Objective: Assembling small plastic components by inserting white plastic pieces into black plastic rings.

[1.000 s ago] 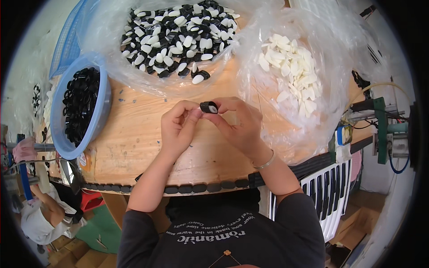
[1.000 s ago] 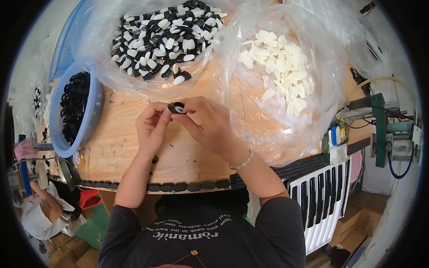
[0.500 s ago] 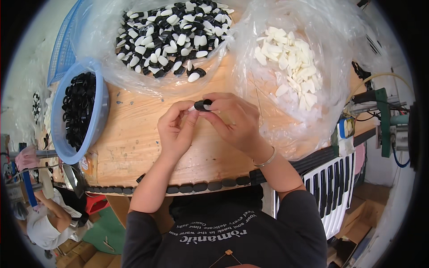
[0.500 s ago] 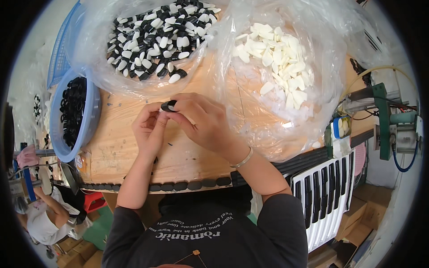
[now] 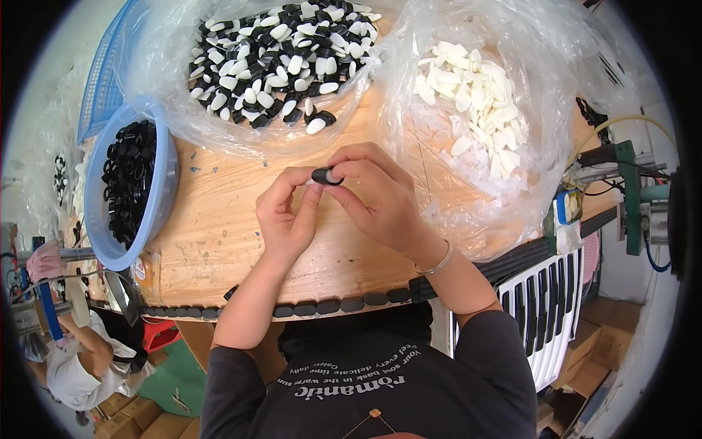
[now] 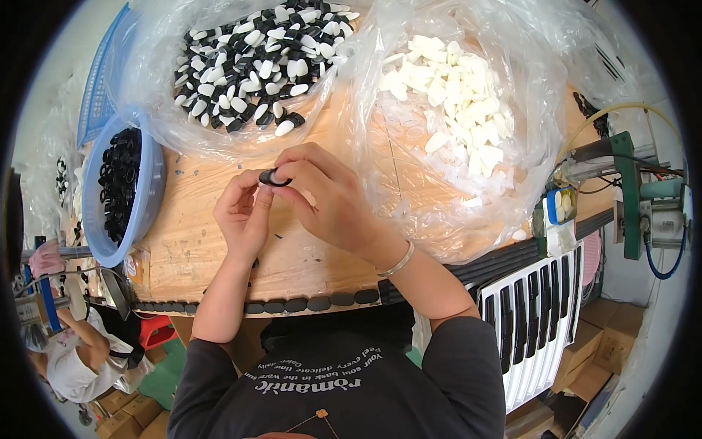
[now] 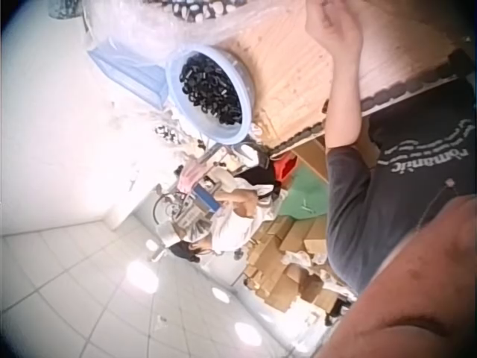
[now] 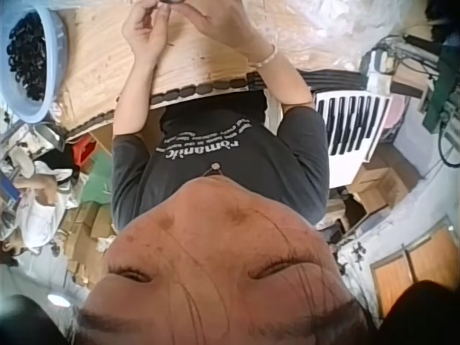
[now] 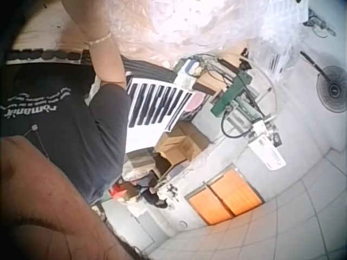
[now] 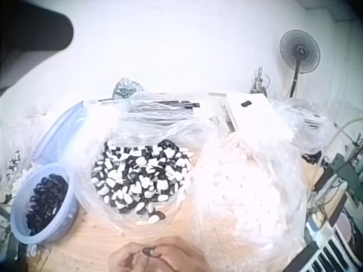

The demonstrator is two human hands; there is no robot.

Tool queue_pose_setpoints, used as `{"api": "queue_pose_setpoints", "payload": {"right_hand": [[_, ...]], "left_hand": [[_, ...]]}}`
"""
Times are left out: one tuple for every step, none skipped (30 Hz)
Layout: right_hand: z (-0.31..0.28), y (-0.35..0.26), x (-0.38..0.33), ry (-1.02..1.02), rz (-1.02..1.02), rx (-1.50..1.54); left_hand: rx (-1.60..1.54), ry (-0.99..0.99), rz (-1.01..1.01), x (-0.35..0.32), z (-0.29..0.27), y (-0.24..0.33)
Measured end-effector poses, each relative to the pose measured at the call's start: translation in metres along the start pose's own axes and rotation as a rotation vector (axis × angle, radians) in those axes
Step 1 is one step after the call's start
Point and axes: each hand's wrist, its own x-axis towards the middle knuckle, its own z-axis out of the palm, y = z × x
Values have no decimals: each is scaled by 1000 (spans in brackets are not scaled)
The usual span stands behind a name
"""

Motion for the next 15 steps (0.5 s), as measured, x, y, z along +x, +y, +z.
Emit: {"api": "queue_pose_setpoints", "payload": {"right_hand": [[0,-1,0,7,39,2],[-1,-1,1,8,40,1],[-2,-1,1,-13,42,6],[-3,-1,1,-34,45,11],[-4,0,0,-33,45,12],[-4,1,0,-60,59,55],[-5,2,0,-87,72,99],[-6,3,0,-86,74,98],[-7,4,0,-80,98,138],[-8,4,0,-73,122,178],[-8,4,0,-72,122,179],[-8,2,0,-65,121,180],[-8,1,1,-57,120,180],[-7,1,0,-57,120,181],[-6,2,0,-50,94,147]], "left_hand": [[42,-3,23,0,-1,-1],[83,-7,47,0,-2,-2],[83,-8,47,0,-2,-2],[99,-17,57,0,-2,-2],[115,-26,67,0,-2,-1],[116,-26,67,0,-4,-2],[144,-77,79,-1,-8,-3],[170,-129,90,-1,-9,-4],[168,-131,89,-1,-10,-4],[111,-147,44,0,-10,-3],[57,-161,-1,0,-11,-2],[57,-161,-2,0,-11,-3],[3,-159,-61,0,-12,-3],[-51,-155,-119,1,-12,-3],[-50,-155,-119,1,-12,-2]]}}
